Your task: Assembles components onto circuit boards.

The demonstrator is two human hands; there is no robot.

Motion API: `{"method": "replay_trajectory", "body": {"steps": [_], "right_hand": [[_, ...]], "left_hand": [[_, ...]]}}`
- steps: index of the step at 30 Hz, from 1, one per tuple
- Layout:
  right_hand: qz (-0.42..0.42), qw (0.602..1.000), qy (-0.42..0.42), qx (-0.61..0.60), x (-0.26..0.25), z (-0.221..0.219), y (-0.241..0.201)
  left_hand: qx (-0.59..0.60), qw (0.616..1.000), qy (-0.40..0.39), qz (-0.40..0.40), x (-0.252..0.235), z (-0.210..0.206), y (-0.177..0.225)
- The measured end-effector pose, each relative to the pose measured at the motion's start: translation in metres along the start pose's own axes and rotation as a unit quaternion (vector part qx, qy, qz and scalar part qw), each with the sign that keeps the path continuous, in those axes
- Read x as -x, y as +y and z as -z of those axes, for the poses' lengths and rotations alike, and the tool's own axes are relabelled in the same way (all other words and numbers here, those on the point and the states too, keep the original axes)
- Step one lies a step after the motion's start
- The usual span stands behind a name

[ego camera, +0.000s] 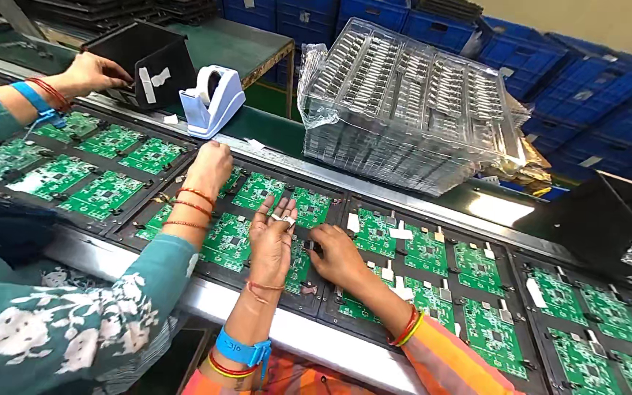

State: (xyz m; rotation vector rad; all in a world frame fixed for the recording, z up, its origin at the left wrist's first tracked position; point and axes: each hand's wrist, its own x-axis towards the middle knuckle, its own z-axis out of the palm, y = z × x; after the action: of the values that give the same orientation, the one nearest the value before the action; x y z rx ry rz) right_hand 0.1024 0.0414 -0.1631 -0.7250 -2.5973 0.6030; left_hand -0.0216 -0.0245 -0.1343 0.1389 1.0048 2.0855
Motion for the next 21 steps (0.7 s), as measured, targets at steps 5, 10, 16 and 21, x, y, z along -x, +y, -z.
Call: {"method": "replay_trajectory", "body": {"steps": [5,10,16,21], "right_hand": [[0.011,1.000,0.014,0.016,0.005,0.002,-0.001],[0.006,0.998,-0.031,0.052,0.008,0.011,-0.001],[0.006,0.995,0.084,-0.062,0.003,0.026,0.010],[0.075,0.972,0.108,-0.195,-0.009,0.039,0.008]], "left_hand": [[-0.020,0.999,0.021,0.033,0.005,-0.003,0.000],[-0.068,0.997,0.010,0.045,0.009,-0.001,0.000],[-0.169,0.980,-0.039,0.094,0.014,0.002,0.001],[-0.144,0.973,-0.100,0.147,0.014,0.003,0.001]]}}
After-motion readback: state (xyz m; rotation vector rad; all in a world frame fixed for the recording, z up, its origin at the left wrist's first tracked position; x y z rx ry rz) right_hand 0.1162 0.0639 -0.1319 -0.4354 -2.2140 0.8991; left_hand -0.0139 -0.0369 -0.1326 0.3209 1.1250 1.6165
